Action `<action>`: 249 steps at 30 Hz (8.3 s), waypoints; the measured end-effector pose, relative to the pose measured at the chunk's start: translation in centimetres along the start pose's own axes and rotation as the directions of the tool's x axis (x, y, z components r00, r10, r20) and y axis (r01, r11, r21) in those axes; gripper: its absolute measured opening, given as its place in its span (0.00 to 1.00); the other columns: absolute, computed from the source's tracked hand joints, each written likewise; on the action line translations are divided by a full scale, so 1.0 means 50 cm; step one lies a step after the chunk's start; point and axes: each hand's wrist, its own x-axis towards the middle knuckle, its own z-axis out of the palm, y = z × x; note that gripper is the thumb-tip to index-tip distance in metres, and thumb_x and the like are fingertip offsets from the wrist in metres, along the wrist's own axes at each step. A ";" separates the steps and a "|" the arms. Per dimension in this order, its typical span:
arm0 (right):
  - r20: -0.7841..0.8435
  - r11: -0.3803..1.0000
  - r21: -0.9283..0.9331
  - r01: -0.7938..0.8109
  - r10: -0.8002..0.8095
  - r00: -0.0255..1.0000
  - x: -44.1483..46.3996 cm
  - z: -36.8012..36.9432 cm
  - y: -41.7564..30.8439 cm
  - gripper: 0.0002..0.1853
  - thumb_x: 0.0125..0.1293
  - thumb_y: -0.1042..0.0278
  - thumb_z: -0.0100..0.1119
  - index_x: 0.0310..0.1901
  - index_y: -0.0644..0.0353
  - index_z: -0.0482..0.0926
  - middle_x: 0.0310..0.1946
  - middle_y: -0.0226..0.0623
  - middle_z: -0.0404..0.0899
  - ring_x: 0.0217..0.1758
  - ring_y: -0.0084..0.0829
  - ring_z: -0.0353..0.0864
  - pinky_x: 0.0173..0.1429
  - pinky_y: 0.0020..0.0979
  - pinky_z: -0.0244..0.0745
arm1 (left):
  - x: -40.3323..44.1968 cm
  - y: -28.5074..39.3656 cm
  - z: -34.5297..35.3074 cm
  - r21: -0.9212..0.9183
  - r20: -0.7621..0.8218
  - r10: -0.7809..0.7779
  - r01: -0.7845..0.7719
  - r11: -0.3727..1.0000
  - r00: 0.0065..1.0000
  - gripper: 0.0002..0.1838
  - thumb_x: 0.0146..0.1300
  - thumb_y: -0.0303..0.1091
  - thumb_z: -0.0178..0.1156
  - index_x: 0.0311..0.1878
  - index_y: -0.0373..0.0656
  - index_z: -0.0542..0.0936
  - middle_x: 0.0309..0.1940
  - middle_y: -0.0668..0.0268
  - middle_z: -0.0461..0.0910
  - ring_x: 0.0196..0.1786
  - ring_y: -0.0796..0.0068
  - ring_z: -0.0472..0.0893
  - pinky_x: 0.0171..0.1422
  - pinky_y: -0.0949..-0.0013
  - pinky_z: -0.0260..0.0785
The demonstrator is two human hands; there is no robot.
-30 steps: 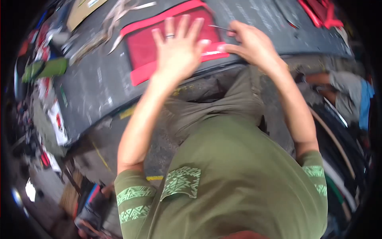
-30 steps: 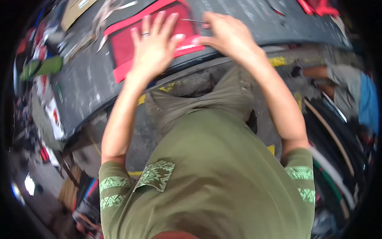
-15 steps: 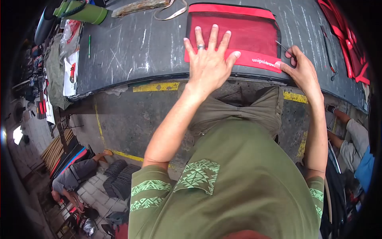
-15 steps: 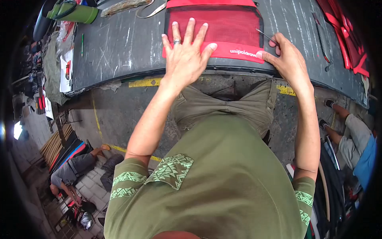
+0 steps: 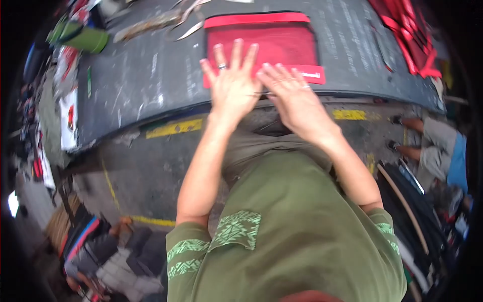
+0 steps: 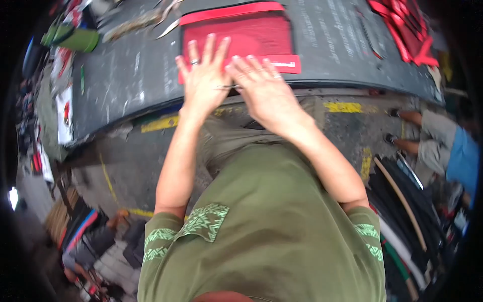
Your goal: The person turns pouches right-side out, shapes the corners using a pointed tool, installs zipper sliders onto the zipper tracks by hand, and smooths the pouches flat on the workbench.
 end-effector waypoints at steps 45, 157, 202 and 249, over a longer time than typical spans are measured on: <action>-0.666 0.824 0.507 -0.254 0.561 0.491 -0.055 -0.195 0.113 0.11 0.70 0.61 0.69 0.44 0.60 0.83 0.41 0.37 0.84 0.43 0.35 0.83 0.47 0.36 0.78 | 0.357 0.178 -0.184 -0.932 0.228 0.345 0.102 0.347 0.910 0.13 0.73 0.29 0.64 0.57 0.39 0.78 0.41 0.68 0.86 0.39 0.84 0.82 0.41 0.80 0.73; -0.426 0.788 0.526 0.319 -0.080 0.901 -0.175 -0.309 -0.068 0.28 0.63 0.41 0.74 0.45 0.62 0.82 0.35 0.39 0.82 0.41 0.40 0.84 0.43 0.41 0.78 | -0.103 0.225 -0.252 -0.908 0.352 0.508 0.419 -0.019 0.786 0.11 0.78 0.32 0.58 0.54 0.33 0.79 0.45 0.66 0.83 0.45 0.83 0.79 0.54 0.76 0.72; -0.264 0.848 0.454 -0.274 0.421 0.868 -0.203 -0.170 0.069 0.28 0.71 0.58 0.67 0.18 0.63 0.66 0.12 0.38 0.56 0.17 0.29 0.53 0.23 0.38 0.55 | -0.107 0.278 -0.035 -0.690 0.498 0.377 0.620 -0.373 0.781 0.08 0.72 0.30 0.66 0.49 0.39 0.83 0.36 0.73 0.83 0.33 0.85 0.77 0.43 0.76 0.69; 0.043 0.685 0.704 -0.188 0.222 0.974 -0.093 -0.146 0.083 0.22 0.71 0.51 0.68 0.31 0.61 0.75 0.24 0.33 0.70 0.30 0.25 0.69 0.35 0.36 0.69 | -0.078 0.213 -0.065 -0.680 0.345 0.504 0.581 -0.448 0.792 0.24 0.65 0.40 0.71 0.57 0.35 0.79 0.50 0.64 0.83 0.54 0.71 0.82 0.66 0.64 0.70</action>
